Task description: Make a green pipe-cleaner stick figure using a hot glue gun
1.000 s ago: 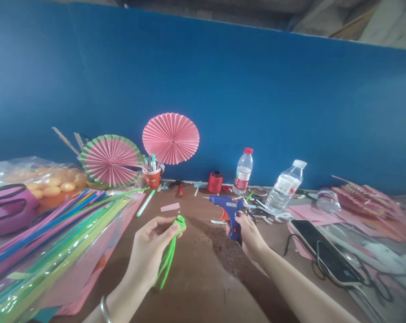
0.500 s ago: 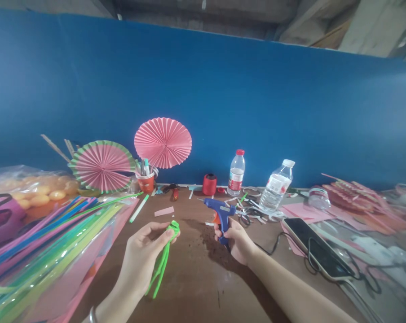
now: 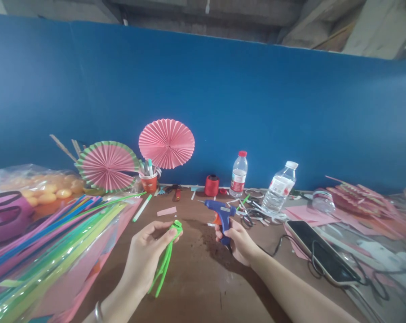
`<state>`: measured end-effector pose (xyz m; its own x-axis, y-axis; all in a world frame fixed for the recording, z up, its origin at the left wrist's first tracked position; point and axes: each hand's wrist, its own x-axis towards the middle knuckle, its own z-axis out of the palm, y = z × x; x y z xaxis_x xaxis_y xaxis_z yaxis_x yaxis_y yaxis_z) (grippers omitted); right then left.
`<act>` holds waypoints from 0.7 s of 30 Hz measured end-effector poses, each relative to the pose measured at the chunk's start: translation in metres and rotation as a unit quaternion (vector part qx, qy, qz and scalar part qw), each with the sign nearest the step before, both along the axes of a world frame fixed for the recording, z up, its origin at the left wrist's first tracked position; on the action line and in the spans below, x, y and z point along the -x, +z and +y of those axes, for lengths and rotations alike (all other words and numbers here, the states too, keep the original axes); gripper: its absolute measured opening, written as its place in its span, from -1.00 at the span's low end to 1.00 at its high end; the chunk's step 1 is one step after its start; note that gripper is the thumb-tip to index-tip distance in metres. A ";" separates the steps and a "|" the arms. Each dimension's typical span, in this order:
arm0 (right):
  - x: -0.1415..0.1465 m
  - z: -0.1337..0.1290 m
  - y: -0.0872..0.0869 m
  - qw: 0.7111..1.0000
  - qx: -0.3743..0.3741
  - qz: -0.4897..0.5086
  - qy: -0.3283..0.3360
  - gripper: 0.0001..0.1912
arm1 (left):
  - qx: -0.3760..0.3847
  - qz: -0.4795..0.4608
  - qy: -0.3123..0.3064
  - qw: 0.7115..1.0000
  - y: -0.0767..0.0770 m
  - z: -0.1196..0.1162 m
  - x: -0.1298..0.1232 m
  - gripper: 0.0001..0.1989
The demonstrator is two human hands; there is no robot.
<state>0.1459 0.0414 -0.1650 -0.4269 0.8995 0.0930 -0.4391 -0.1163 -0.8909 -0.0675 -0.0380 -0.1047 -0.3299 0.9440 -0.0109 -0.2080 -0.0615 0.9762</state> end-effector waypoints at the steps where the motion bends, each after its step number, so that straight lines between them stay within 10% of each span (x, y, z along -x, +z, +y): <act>1: 0.000 0.000 0.000 1.000 0.006 0.006 0.001 -0.74 | -0.002 -0.001 -0.005 1.000 -0.001 0.000 0.001 -0.75; 21: 0.009 -0.038 0.013 0.984 0.052 0.072 0.157 -0.76 | -0.030 0.088 0.033 0.995 -0.008 -0.003 -0.002 -0.84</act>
